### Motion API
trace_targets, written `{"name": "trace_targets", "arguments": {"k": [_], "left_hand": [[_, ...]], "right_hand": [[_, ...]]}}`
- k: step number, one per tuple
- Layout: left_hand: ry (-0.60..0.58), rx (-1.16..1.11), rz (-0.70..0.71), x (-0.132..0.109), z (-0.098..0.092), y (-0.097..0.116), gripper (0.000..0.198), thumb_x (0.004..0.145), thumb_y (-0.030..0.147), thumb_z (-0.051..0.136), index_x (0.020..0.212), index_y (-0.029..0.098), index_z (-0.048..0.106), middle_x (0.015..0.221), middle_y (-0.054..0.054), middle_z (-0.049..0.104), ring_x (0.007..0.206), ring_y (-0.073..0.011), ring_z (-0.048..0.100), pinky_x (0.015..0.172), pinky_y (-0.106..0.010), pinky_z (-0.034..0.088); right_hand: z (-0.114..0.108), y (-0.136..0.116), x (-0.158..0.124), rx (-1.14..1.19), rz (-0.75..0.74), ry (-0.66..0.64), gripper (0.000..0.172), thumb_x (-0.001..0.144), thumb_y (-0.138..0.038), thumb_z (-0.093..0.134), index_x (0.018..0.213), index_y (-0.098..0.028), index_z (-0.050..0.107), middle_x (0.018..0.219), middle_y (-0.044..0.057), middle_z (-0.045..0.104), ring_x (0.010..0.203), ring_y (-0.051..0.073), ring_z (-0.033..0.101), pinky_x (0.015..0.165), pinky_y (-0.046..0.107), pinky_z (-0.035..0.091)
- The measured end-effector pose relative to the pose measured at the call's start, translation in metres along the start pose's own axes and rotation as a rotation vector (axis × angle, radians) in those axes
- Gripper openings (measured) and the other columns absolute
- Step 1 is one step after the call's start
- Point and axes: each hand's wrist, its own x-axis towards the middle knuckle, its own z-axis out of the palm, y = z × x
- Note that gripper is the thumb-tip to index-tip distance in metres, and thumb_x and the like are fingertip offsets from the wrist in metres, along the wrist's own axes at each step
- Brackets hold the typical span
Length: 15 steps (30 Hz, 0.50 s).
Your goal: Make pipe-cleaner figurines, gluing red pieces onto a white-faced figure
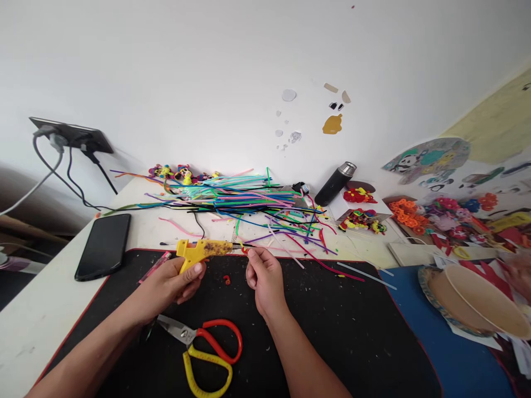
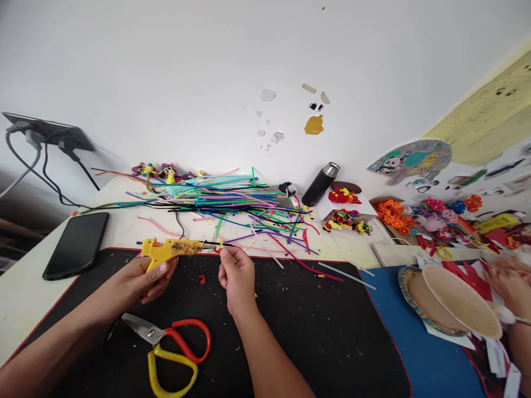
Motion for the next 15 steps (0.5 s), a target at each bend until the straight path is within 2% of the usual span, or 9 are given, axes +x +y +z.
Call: {"name": "trace_targets", "arguments": {"k": [15], "left_hand": [[-0.027, 0.047, -0.007, 0.0005, -0.0024, -0.0047, 0.072, 0.089, 0.087, 0.053, 0.061, 0.021, 0.048, 0.052, 0.003, 0.045, 0.048, -0.0115, 0.036, 0.049, -0.027, 0.027]], "right_hand": [[0.0006, -0.0027, -0.0018, 0.018, 0.020, 0.008, 0.050, 0.072, -0.060, 0.091, 0.083, -0.019, 0.065, 0.048, -0.010, 0.049, 0.040, 0.005, 0.030, 0.039, 0.019, 0.016]]}}
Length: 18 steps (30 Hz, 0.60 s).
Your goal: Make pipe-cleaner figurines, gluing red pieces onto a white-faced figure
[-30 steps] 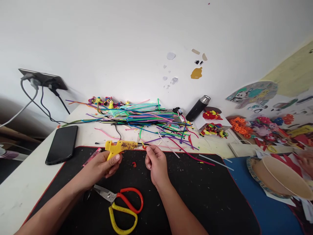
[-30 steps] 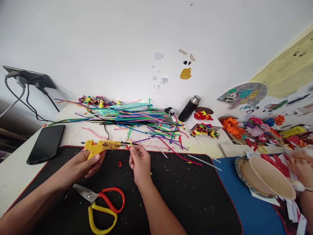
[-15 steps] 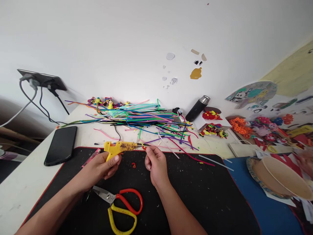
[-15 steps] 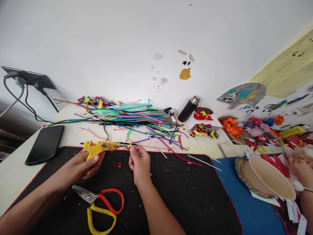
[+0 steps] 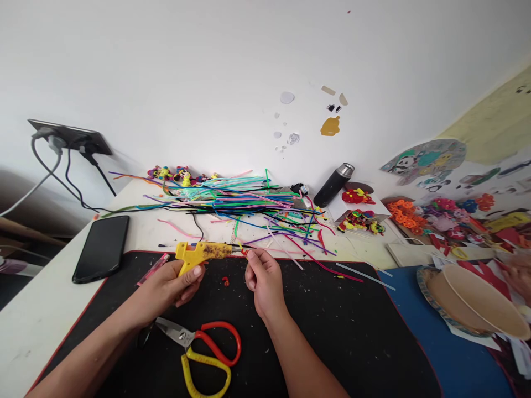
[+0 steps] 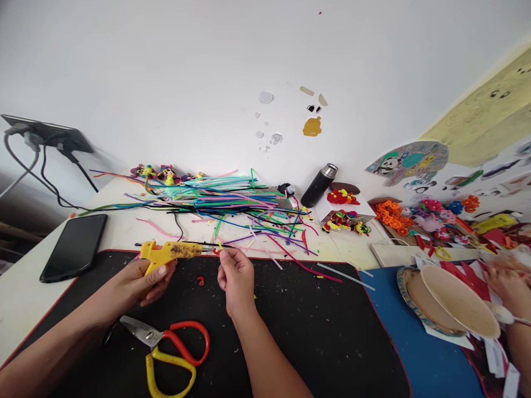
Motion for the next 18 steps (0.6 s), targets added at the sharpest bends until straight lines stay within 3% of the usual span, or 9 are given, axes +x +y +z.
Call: {"name": "trace_targets", "arguments": {"k": [18], "left_hand": [[-0.007, 0.024, -0.003, 0.0000, -0.0002, -0.0009, 0.071, 0.090, 0.087, 0.050, 0.062, 0.022, 0.047, 0.052, 0.003, 0.045, 0.049, -0.0128, 0.037, 0.051, -0.029, 0.027]], "right_hand": [[-0.0020, -0.0001, 0.0010, 0.011, 0.000, -0.003, 0.049, 0.074, -0.059, 0.090, 0.083, -0.019, 0.065, 0.049, -0.010, 0.049, 0.039, 0.005, 0.031, 0.040, 0.020, 0.015]]}}
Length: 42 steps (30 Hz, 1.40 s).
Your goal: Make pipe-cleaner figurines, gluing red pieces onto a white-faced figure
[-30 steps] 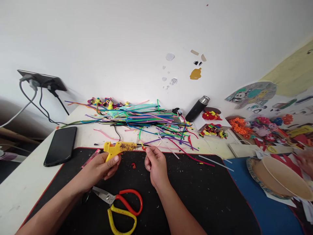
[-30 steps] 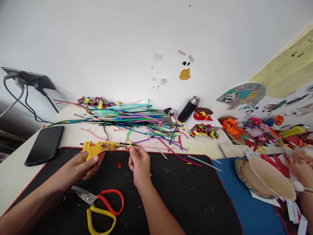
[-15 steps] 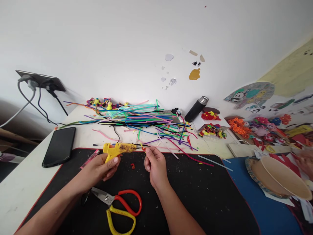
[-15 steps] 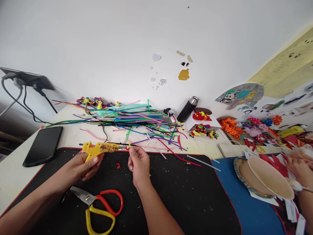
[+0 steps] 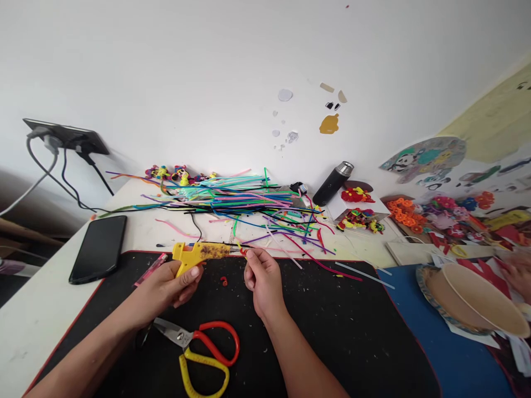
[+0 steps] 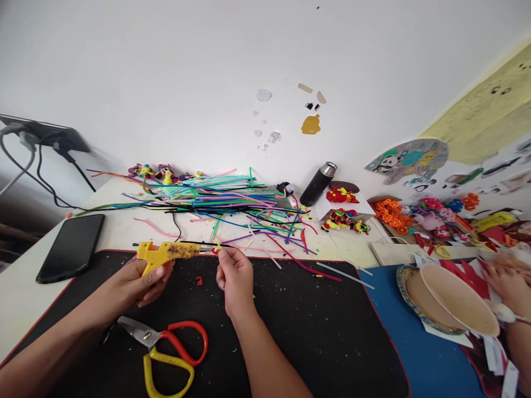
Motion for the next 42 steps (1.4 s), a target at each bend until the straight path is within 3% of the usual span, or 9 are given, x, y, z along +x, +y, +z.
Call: {"name": "trace_targets", "arguments": {"k": [42], "left_hand": [[0.014, 0.041, 0.003, -0.0004, 0.0013, 0.0035, 0.072, 0.091, 0.086, 0.049, 0.059, 0.022, 0.047, 0.052, 0.001, 0.046, 0.049, -0.0133, 0.038, 0.051, -0.028, 0.029]], "right_hand": [[-0.0010, -0.0004, -0.0023, -0.006, 0.013, -0.004, 0.047, 0.074, -0.058, 0.090, 0.083, -0.019, 0.066, 0.050, -0.009, 0.049, 0.040, 0.005, 0.031, 0.040, 0.021, 0.015]]}}
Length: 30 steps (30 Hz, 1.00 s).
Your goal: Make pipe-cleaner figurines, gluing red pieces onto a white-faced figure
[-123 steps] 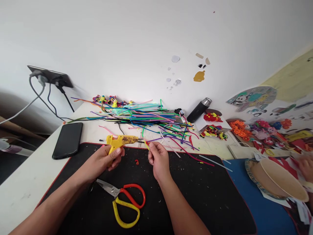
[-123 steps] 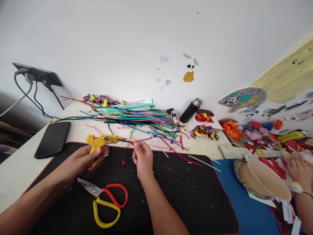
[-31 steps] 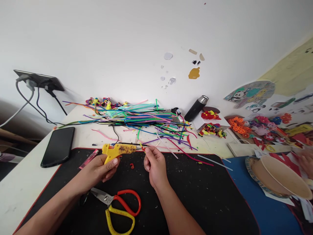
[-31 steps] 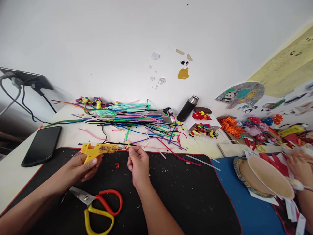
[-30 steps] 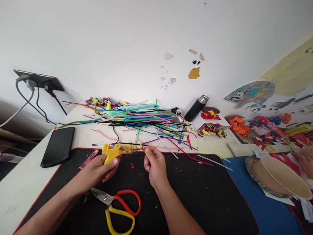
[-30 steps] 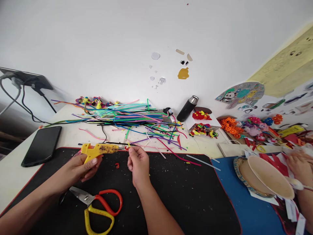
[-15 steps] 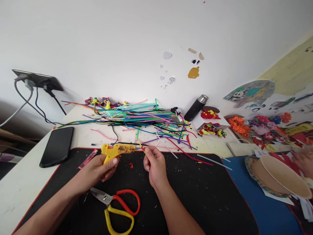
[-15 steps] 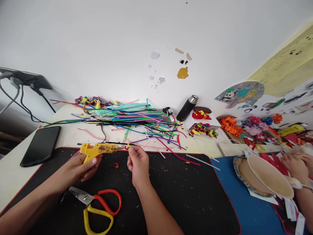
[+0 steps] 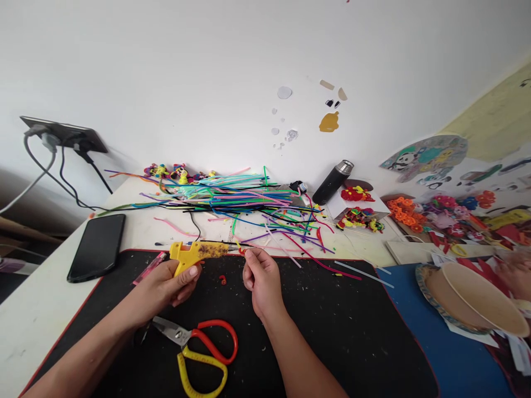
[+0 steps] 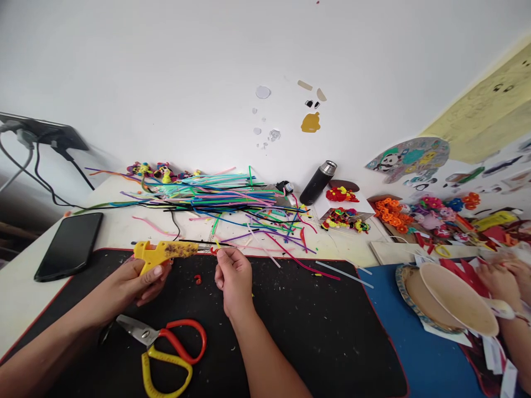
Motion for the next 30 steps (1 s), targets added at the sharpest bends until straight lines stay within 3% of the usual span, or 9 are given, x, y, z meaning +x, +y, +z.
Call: {"name": "trace_targets", "arguments": {"k": [30], "left_hand": [[0.008, 0.013, 0.012, 0.0010, -0.0006, -0.0012, 0.072, 0.091, 0.086, 0.049, 0.059, 0.022, 0.047, 0.051, 0.001, 0.046, 0.049, -0.0131, 0.038, 0.051, -0.029, 0.028]], "right_hand": [[0.0005, 0.0007, -0.0009, -0.003, 0.001, -0.013, 0.047, 0.075, -0.058, 0.089, 0.083, -0.019, 0.066, 0.049, -0.009, 0.049, 0.039, 0.005, 0.032, 0.040, 0.020, 0.015]]}}
